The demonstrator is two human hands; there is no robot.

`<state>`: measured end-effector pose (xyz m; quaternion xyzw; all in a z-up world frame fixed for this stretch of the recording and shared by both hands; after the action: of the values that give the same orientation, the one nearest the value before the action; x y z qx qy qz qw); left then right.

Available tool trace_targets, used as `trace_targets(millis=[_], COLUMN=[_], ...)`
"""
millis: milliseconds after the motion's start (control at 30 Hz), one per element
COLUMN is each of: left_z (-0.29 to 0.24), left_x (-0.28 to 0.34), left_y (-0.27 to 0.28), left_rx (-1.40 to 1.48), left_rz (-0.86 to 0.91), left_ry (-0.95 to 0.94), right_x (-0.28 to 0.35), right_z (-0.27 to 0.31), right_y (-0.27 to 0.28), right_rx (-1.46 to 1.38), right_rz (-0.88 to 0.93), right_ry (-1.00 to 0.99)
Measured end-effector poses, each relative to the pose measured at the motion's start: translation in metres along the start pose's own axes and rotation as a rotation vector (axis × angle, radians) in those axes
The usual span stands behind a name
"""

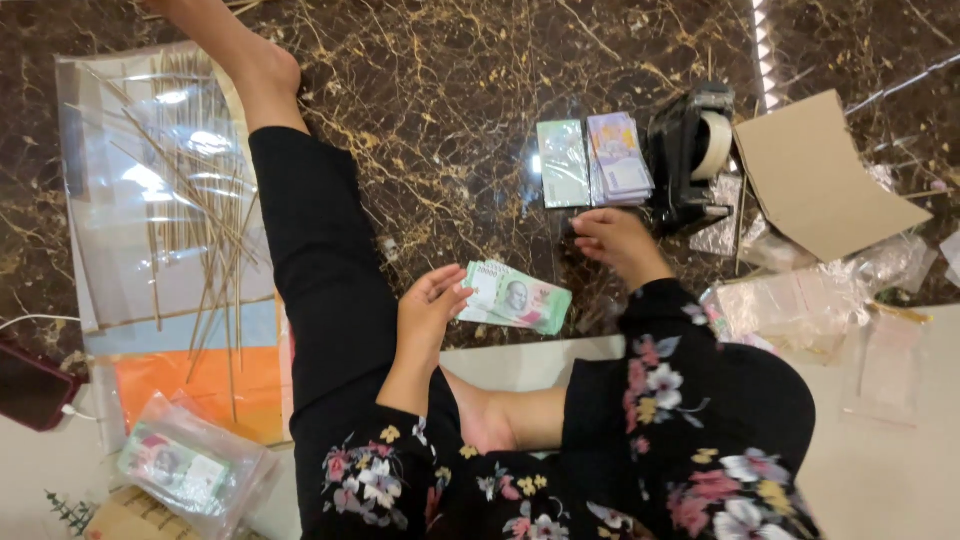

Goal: The person places individual banknotes into small transparent plastic sleeves by hand, handling them one at a time and smoothing the bills inside the bags.

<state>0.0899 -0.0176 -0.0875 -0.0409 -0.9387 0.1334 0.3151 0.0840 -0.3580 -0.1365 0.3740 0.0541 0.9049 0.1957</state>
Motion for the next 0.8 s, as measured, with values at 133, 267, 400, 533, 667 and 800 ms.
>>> trace_targets(millis=[133, 267, 400, 533, 667, 800], left_z=[0.009, 0.010, 0.015, 0.020, 0.021, 0.028], left_x=[-0.004, -0.001, -0.002, -0.007, -0.006, -0.013], left_y=[0.001, 0.002, 0.005, 0.011, 0.011, 0.013], left_rx=[-0.023, -0.042, -0.090, -0.102, -0.143, -0.207], left_rz=[0.019, 0.009, 0.021, -0.009, 0.002, 0.020], left_ry=[-0.010, -0.011, -0.022, -0.019, -0.034, -0.050], right_x=[0.036, 0.036, 0.066, 0.082, 0.108, 0.104], right_z=[0.023, -0.016, -0.018, -0.019, -0.003, -0.006], right_y=[0.054, 0.070, 0.013, -0.039, -0.066, -0.069], right_rx=[0.536, 0.930, 1.121, 1.068, 1.148, 1.190], right_rz=[-0.062, -0.112, -0.050, -0.018, -0.009, -0.049], right_ry=[0.191, 0.178, 0.182, 0.291, 0.398, 0.450])
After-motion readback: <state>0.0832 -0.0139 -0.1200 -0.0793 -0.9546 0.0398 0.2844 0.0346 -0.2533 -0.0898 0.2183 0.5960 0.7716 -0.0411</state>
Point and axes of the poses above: each hand's wrist, its own x-axis away from the middle knuckle, its own y-axis out of the back of the hand, z = x × y, the point moved 9 cm from there along -x, towards the middle knuckle, and after that the axes turned 4 degrees about x, right-handed, at the moved point
